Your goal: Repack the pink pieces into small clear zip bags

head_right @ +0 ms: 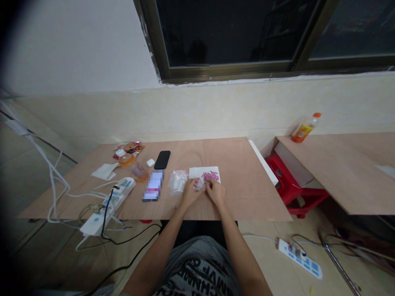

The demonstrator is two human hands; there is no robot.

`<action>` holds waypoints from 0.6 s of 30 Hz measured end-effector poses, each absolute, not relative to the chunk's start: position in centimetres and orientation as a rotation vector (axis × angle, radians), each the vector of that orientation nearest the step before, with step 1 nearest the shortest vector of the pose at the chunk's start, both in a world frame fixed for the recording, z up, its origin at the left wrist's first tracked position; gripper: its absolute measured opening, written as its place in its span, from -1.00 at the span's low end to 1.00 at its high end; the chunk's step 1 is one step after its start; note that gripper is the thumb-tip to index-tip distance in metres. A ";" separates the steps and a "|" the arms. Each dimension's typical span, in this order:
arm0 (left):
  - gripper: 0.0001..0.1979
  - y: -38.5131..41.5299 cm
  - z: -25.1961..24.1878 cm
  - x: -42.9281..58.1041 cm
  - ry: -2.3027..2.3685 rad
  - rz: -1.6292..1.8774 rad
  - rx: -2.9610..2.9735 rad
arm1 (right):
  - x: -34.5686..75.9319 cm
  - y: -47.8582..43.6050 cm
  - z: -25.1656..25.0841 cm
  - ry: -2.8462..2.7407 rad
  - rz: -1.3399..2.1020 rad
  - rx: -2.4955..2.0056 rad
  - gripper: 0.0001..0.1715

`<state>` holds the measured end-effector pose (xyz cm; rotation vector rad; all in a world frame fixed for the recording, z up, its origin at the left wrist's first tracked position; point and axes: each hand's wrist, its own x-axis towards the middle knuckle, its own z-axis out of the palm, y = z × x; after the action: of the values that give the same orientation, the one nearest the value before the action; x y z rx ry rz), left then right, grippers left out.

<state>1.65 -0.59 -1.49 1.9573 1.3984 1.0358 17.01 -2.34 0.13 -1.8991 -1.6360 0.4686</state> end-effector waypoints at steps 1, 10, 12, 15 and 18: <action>-0.53 -0.6 -1.5 1.7 1.398 1.033 1.954 | 17.0 -2.3 0.2 -1.644 0.468 -1.927 -0.64; -0.52 -0.8 -1.4 1.7 1.385 1.050 1.950 | 17.0 -2.3 0.5 -1.733 0.484 -2.008 -0.63; -0.52 -0.8 -1.4 1.6 1.378 1.050 1.939 | 17.0 -2.3 0.6 -1.739 0.492 -2.027 -0.63; -0.51 -0.8 -1.5 1.7 1.381 1.057 1.930 | 16.9 -2.2 0.6 -1.754 0.499 -2.034 -0.63; -0.51 -0.8 -1.5 1.7 1.386 1.061 1.931 | 16.9 -2.2 0.7 -1.773 0.498 -2.035 -0.64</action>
<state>1.71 -0.76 -1.47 1.9309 1.3863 1.0609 16.90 -2.22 0.70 -2.0346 -1.7729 0.4981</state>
